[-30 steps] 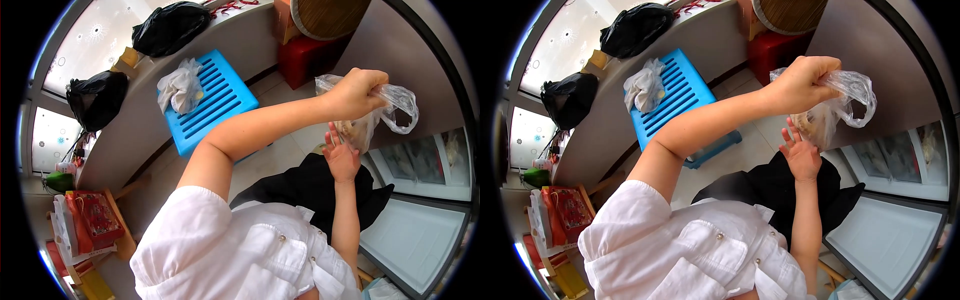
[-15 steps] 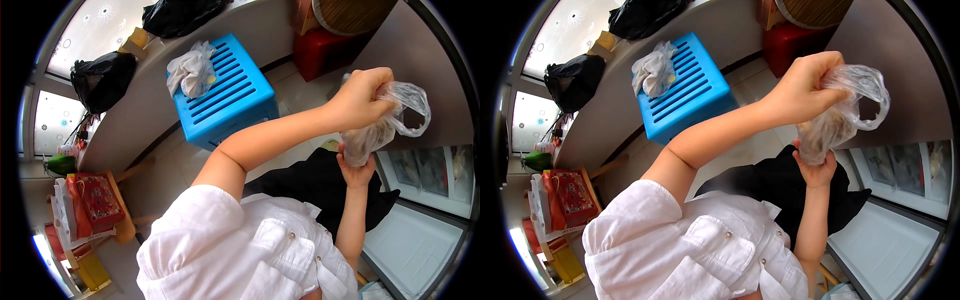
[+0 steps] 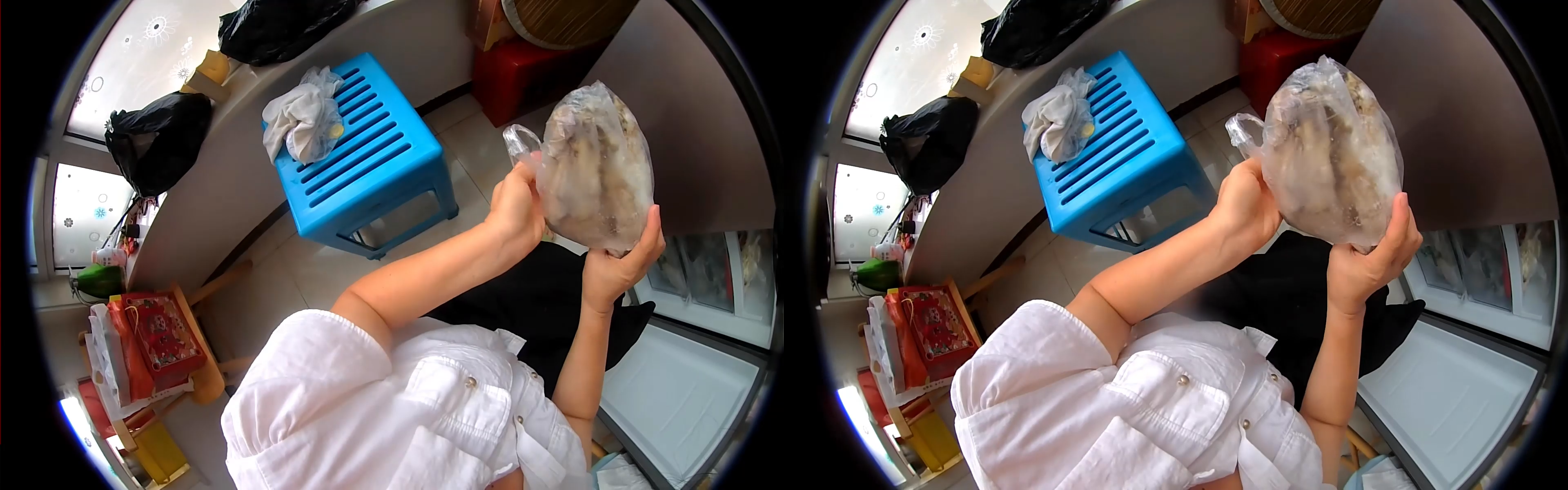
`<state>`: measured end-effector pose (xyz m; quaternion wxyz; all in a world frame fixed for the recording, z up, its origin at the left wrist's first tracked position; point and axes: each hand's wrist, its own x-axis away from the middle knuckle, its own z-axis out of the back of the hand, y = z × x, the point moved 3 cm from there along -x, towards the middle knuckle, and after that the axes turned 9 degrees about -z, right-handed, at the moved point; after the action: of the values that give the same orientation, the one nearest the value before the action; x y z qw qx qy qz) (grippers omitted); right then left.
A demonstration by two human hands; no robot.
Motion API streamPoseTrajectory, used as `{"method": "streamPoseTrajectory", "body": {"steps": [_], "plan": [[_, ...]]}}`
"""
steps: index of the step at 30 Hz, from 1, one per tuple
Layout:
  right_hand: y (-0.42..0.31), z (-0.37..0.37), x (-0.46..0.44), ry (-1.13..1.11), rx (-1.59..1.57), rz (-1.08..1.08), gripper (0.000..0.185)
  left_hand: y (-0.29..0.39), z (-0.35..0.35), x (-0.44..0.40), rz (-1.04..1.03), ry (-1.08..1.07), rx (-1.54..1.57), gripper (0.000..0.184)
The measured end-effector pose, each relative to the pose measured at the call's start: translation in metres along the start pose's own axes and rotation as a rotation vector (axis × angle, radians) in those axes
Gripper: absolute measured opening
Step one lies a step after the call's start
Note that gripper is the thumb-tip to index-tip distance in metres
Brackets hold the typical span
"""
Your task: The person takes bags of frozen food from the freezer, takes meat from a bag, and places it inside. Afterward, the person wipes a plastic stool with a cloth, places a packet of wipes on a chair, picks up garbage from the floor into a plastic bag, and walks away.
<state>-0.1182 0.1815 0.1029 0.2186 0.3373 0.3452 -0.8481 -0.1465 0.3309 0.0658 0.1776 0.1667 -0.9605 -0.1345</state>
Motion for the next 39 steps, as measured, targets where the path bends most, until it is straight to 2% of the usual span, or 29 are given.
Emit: {"method": "streamPoseTrajectory", "body": {"steps": [2, 4, 8, 10, 11, 14, 16, 18, 22, 24, 28, 30, 32, 33, 36, 38, 39], "plan": [[-0.008, 0.001, -0.005, -0.026, 0.043, 0.005, 0.080, -0.009, 0.004, 0.005, -0.040, 0.046, -0.005, 0.031], [-0.012, 0.005, -0.013, -0.060, -0.054, -0.127, 0.079, -0.017, 0.007, 0.010, -0.125, 0.032, -0.031, 0.031], [-0.003, 0.003, -0.021, -0.160, -0.386, -0.362, 0.075, -0.025, 0.030, -0.001, 0.070, -0.031, 0.016, 0.024], [0.004, -0.002, -0.016, -0.143, -0.466, -0.448, 0.074, -0.029, 0.027, 0.002, 0.033, -0.130, -0.100, 0.021], [0.007, -0.007, -0.014, -0.135, -0.519, -0.504, 0.074, -0.030, 0.027, 0.004, 0.011, -0.177, -0.158, 0.020], [0.014, -0.024, -0.004, -0.140, -0.750, -0.716, 0.076, -0.038, 0.033, -0.001, -0.274, -0.173, -0.491, 0.018], [0.013, -0.030, 0.001, -0.104, -0.823, -0.808, 0.078, -0.046, 0.039, -0.005, -0.315, -0.188, -0.532, 0.023], [0.009, -0.037, 0.009, -0.037, -0.707, -0.705, 0.076, -0.058, 0.043, 0.000, -0.377, -0.158, -0.642, 0.030], [-0.002, -0.037, 0.021, 0.059, -0.251, -0.367, 0.077, -0.058, 0.022, 0.021, -0.097, -0.101, -0.268, 0.036], [-0.006, -0.034, 0.030, 0.131, -0.084, -0.156, 0.080, -0.048, 0.010, 0.029, -0.131, -0.214, -0.179, 0.040], [-0.022, -0.025, 0.029, 0.199, 0.040, 0.277, 0.075, -0.037, 0.009, 0.027, -0.053, -0.369, -0.118, 0.045], [-0.033, -0.020, 0.027, 0.130, 0.027, 0.352, 0.071, -0.024, 0.011, 0.020, 0.048, -0.383, -0.061, 0.043], [-0.041, -0.008, 0.028, -0.068, -0.270, 0.178, 0.069, -0.010, 0.005, 0.011, -0.067, -0.398, -0.079, 0.042], [-0.033, -0.011, 0.033, -0.110, -0.508, 0.084, 0.072, -0.001, 0.007, 0.008, -0.045, -0.350, -0.121, 0.044], [-0.017, -0.022, 0.036, -0.166, -0.588, -0.059, 0.077, 0.017, 0.001, 0.002, -0.151, -0.439, -0.249, 0.047], [-0.026, -0.015, 0.010, -0.219, -0.533, -0.202, 0.098, 0.019, 0.011, -0.007, -0.215, -0.615, -0.263, 0.044], [-0.026, -0.020, 0.005, -0.317, -0.693, -0.284, 0.107, 0.016, 0.019, -0.012, 0.015, -0.460, -0.001, 0.053]]}}
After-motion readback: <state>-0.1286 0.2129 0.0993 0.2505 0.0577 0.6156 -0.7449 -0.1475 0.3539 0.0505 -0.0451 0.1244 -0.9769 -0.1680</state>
